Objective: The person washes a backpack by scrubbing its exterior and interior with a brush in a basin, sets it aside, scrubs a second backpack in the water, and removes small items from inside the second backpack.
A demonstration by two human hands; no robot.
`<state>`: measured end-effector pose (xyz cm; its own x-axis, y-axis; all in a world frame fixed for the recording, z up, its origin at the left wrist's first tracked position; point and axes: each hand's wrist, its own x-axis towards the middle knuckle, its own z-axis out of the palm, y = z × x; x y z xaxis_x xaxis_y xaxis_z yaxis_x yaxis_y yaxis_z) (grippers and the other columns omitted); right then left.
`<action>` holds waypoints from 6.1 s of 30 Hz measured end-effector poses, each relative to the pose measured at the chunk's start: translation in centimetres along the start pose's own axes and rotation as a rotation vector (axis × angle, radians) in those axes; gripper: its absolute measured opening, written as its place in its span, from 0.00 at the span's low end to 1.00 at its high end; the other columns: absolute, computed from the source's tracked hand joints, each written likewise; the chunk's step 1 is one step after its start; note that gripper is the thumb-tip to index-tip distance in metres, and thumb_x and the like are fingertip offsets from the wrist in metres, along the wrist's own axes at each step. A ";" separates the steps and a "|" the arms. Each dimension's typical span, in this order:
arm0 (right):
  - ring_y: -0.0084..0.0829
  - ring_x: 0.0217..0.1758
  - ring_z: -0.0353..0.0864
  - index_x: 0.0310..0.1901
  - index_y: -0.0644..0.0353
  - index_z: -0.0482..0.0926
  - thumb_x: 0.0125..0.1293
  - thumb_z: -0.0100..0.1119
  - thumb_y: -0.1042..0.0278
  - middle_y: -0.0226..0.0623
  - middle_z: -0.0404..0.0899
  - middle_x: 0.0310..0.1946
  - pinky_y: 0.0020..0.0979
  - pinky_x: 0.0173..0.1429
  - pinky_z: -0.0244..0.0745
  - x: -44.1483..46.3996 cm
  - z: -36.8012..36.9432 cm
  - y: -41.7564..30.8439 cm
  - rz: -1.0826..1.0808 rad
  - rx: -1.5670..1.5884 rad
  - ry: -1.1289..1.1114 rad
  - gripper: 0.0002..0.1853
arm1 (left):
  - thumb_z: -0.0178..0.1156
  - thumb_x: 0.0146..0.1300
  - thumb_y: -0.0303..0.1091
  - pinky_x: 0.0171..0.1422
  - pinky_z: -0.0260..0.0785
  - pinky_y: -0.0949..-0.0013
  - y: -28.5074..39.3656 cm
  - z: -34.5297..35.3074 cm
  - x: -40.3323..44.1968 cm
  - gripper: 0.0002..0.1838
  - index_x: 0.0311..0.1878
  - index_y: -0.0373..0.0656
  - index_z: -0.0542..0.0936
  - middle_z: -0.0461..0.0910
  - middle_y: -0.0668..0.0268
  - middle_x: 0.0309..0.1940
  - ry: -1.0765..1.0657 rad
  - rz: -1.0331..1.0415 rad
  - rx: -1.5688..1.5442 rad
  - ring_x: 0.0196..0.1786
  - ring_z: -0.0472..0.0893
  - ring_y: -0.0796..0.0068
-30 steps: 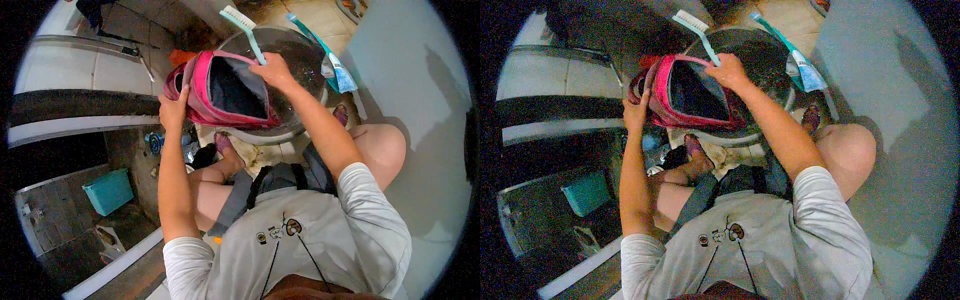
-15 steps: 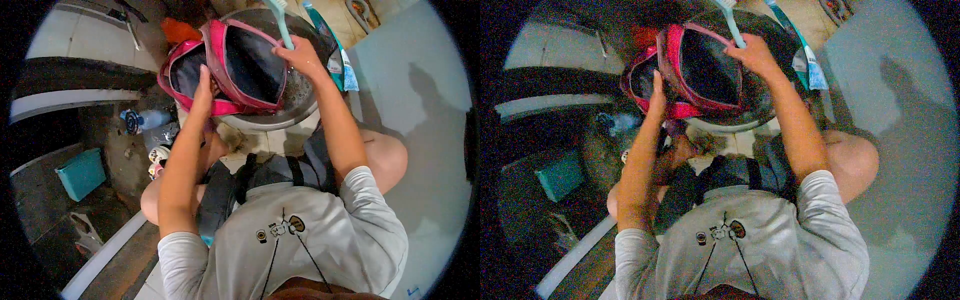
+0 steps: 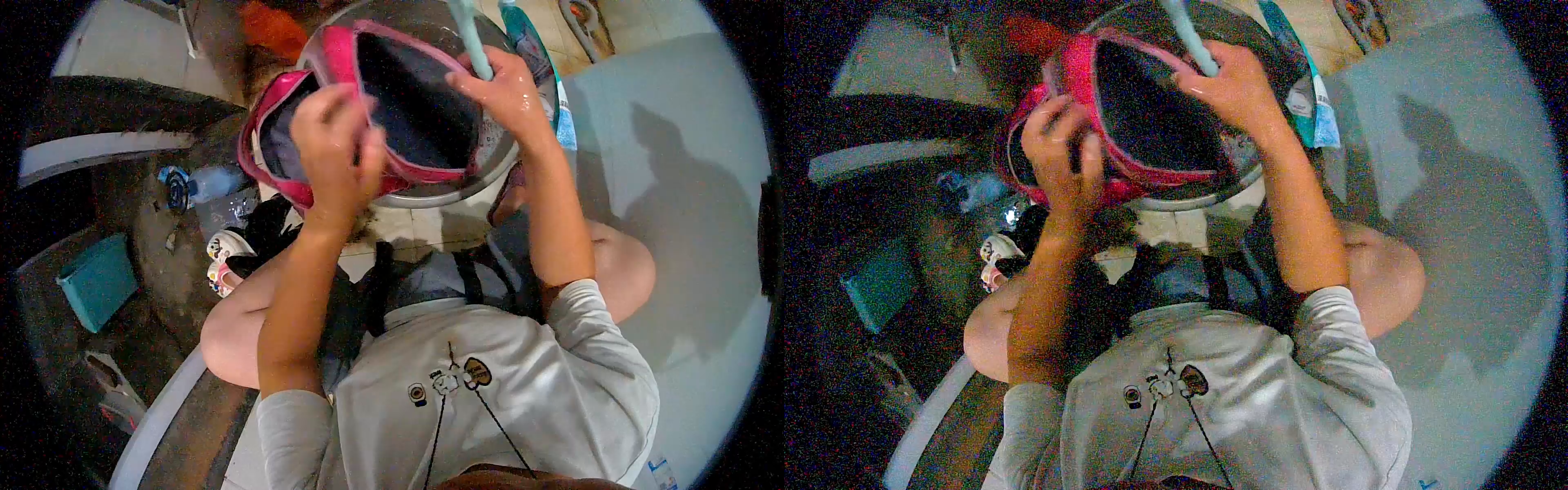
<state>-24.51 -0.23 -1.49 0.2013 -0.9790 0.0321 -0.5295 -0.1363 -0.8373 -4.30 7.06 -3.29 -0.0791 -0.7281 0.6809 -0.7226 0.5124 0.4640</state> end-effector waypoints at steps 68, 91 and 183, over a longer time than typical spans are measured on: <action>0.15 0.17 0.63 0.27 0.55 0.71 0.44 0.61 0.71 0.22 0.69 0.18 0.17 0.19 0.54 0.2 -2.4 4.1 0.348 0.664 0.088 0.09 | 0.41 0.61 0.30 0.51 0.67 0.62 0.0 12.6 -5.1 0.16 0.53 0.38 0.65 0.72 0.60 0.45 0.218 -1.391 -1.754 0.46 0.74 0.66; 0.16 0.19 0.66 0.25 0.60 0.71 0.42 0.61 0.76 0.24 0.69 0.17 0.18 0.23 0.59 0.9 -1.8 5.2 0.456 0.723 -0.231 0.08 | 0.49 0.56 0.36 0.43 0.68 0.63 -3.4 26.6 0.0 0.17 0.49 0.41 0.69 0.75 0.61 0.39 0.282 -1.474 -1.349 0.37 0.75 0.67; 0.19 0.26 0.71 0.42 0.57 0.72 0.63 0.45 0.58 0.27 0.73 0.27 0.22 0.32 0.71 -2.4 -2.9 2.4 0.178 0.969 -0.413 0.14 | 0.40 0.53 0.35 0.60 0.57 0.51 5.4 1.7 2.2 0.28 0.59 0.36 0.59 0.65 0.52 0.54 0.086 -1.055 -2.164 0.58 0.64 0.54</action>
<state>-28.66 1.33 -1.96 0.5457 -0.8208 -0.1688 0.2656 0.3604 -0.8942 -9.50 7.43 -0.23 -0.2551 -0.9632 -0.0852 0.9482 -0.2665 0.1732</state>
